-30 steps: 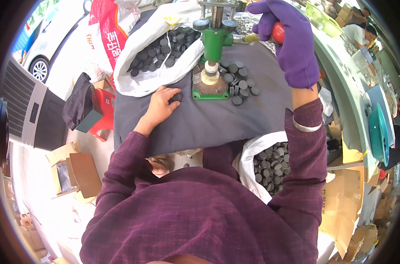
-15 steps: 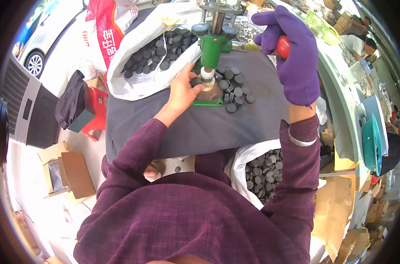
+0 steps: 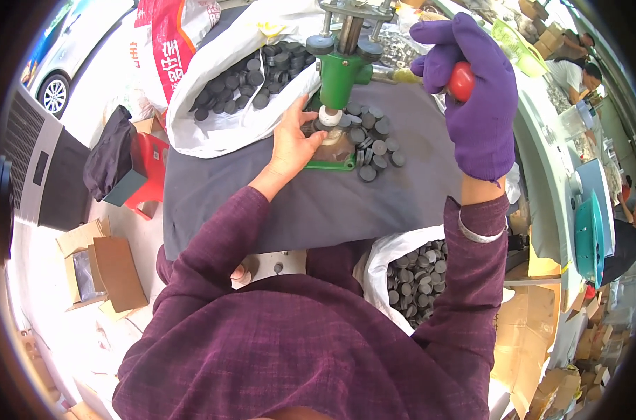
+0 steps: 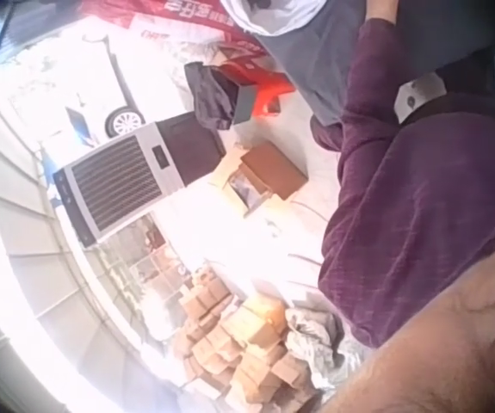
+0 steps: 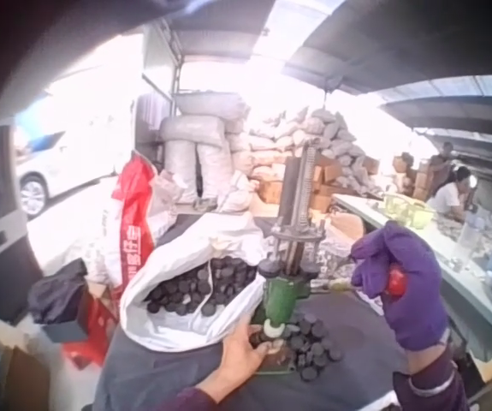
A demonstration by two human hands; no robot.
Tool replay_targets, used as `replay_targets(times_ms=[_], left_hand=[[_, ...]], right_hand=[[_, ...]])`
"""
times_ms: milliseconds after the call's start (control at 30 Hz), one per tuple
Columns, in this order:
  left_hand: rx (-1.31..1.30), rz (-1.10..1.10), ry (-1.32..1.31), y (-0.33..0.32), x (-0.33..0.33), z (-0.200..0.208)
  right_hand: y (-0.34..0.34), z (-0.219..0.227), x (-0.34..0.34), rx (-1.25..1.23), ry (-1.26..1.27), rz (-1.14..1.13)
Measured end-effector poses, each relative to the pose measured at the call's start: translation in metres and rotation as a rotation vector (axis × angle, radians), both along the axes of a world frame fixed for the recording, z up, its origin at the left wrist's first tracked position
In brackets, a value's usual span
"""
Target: The person assembles black plastic components using a manual press.
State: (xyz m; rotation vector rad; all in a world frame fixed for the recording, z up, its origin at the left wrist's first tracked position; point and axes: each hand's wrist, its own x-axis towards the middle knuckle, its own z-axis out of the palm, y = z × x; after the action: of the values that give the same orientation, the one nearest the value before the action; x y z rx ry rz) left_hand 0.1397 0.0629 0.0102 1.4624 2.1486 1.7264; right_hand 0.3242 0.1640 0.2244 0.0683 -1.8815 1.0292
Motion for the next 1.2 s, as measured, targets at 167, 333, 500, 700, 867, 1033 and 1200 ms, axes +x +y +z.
replay_targets(times_ms=[167, 333, 500, 700, 867, 1033, 1200], left_hand=[[0.008, -0.041, -0.079, 0.007, 0.001, 0.001], [-0.017, -0.027, -0.092, 0.011, 0.000, 0.001], [0.040, -0.075, -0.140, 0.004, 0.001, 0.003], [0.092, 0.008, -0.088, -0.012, -0.029, 0.005], [-0.019, 0.423, 0.331, -0.031, -0.128, -0.008], [-0.413, 0.396, 0.502, -0.048, -0.183, -0.043], [-0.410, 0.386, 0.638, -0.043, -0.171, -0.038]], right_hand=[[-0.003, 0.005, 0.001, -0.162, -0.048, 0.065], [-0.015, -0.005, 0.001, 0.017, -0.026, -0.088], [-0.036, -0.119, 0.046, 0.194, -0.285, -0.428], [-0.053, -0.102, 0.032, 0.234, -0.237, -0.154], [-0.069, -0.049, 0.040, -0.189, -0.320, -0.288], [-0.023, 0.007, -0.003, 0.248, -0.111, -0.156], [-0.014, 0.035, 0.000, -0.318, -0.183, 0.008]])
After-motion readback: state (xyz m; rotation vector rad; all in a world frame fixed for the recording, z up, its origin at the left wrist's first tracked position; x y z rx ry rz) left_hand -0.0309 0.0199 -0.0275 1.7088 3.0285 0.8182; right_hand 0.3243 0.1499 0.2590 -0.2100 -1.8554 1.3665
